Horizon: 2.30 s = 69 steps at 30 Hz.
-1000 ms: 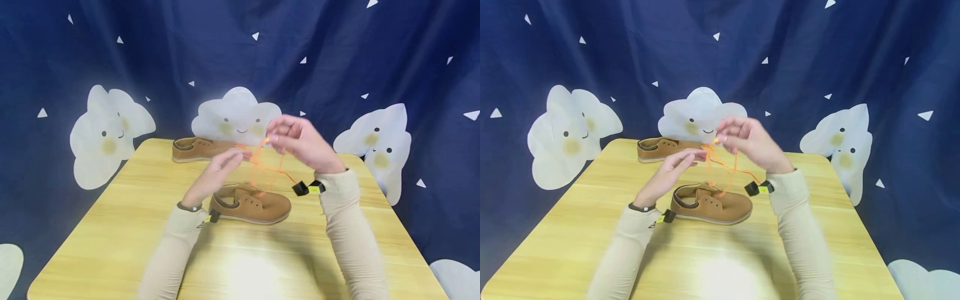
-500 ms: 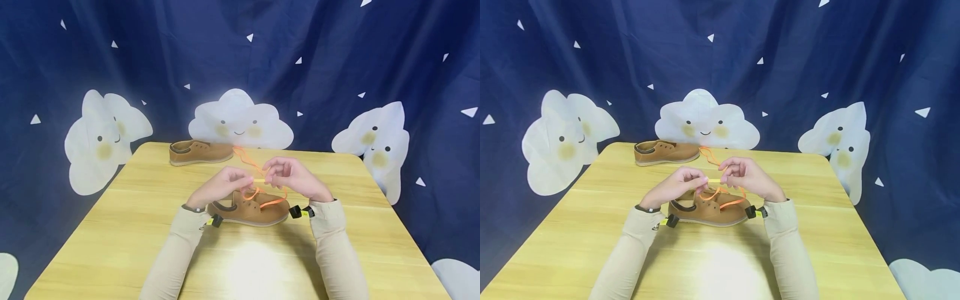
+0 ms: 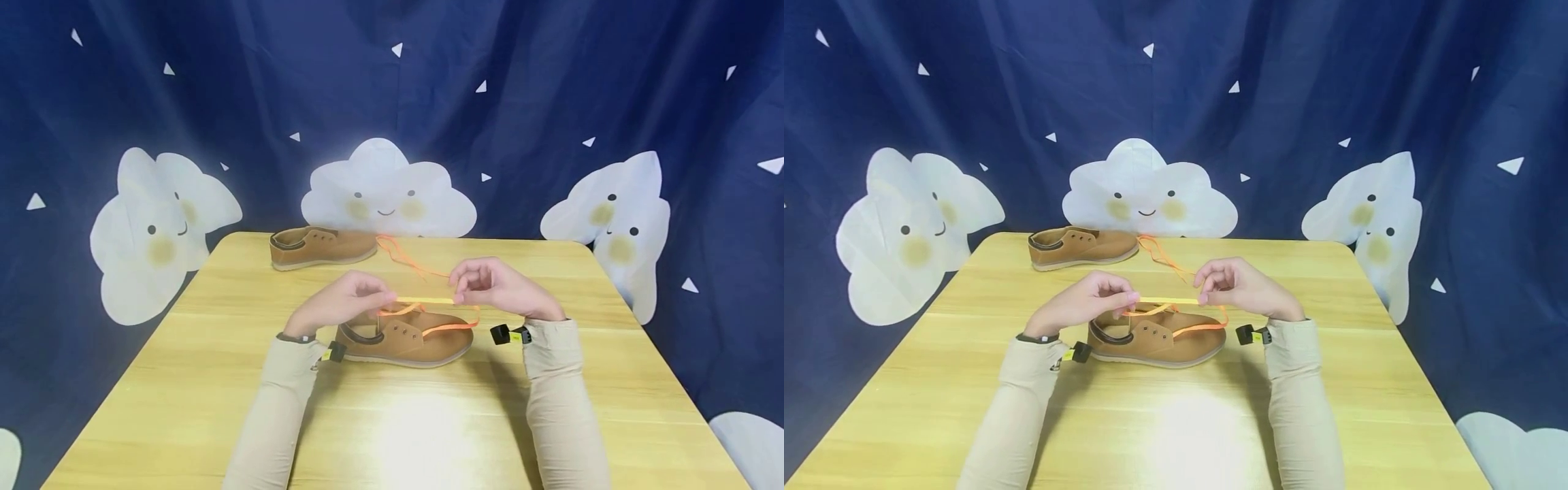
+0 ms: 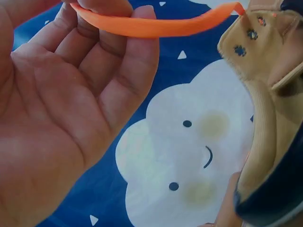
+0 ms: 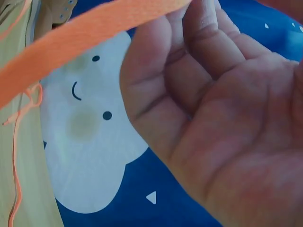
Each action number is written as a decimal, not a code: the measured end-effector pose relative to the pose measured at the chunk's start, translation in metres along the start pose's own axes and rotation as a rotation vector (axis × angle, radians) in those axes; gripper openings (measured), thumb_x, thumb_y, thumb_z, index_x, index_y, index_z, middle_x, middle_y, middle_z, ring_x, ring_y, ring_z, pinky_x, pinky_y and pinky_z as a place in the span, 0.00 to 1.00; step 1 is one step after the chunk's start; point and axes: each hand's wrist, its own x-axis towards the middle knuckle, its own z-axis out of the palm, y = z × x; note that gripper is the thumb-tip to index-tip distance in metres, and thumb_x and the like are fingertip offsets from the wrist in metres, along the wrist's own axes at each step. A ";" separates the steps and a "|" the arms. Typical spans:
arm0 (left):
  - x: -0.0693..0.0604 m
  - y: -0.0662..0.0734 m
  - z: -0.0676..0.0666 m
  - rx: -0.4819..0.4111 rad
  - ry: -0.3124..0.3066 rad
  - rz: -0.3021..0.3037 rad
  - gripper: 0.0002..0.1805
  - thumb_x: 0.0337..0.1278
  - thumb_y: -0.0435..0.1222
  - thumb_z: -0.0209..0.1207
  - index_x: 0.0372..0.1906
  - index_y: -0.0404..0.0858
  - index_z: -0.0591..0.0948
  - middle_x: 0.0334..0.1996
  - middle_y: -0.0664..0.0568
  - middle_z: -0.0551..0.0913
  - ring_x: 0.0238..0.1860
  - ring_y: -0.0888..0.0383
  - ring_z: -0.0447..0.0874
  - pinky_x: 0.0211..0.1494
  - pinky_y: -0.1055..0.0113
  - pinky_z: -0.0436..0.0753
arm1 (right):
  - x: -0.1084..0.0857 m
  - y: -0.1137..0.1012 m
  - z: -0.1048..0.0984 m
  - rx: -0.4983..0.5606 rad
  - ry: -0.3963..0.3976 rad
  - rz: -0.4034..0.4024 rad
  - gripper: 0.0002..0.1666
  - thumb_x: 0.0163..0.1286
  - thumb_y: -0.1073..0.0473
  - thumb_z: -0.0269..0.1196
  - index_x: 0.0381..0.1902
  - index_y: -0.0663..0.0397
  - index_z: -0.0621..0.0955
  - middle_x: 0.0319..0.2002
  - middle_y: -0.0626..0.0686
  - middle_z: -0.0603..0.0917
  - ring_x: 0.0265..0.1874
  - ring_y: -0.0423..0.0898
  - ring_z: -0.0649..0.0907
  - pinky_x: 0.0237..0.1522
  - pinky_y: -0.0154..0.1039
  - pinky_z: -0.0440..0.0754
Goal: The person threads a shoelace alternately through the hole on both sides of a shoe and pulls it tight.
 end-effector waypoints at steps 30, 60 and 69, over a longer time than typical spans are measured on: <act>0.006 0.008 0.014 0.062 -0.083 0.060 0.18 0.75 0.44 0.58 0.38 0.34 0.87 0.19 0.57 0.74 0.21 0.62 0.69 0.27 0.70 0.70 | 0.034 -0.004 0.048 -0.166 -0.175 -0.113 0.11 0.74 0.61 0.65 0.47 0.63 0.87 0.42 0.64 0.89 0.39 0.44 0.86 0.47 0.37 0.85; -0.001 0.005 0.002 0.096 -0.072 0.050 0.17 0.74 0.46 0.59 0.36 0.36 0.86 0.20 0.52 0.75 0.21 0.62 0.68 0.27 0.69 0.71 | 0.005 0.015 0.007 -0.326 -0.261 -0.013 0.09 0.75 0.58 0.64 0.41 0.55 0.90 0.32 0.47 0.88 0.28 0.33 0.79 0.33 0.30 0.79; 0.005 0.009 0.016 0.124 -0.166 0.099 0.17 0.75 0.46 0.58 0.37 0.37 0.86 0.21 0.58 0.72 0.21 0.65 0.64 0.28 0.71 0.67 | 0.034 -0.001 0.050 -0.230 -0.233 -0.128 0.06 0.74 0.58 0.66 0.40 0.52 0.89 0.34 0.62 0.88 0.30 0.38 0.82 0.35 0.34 0.84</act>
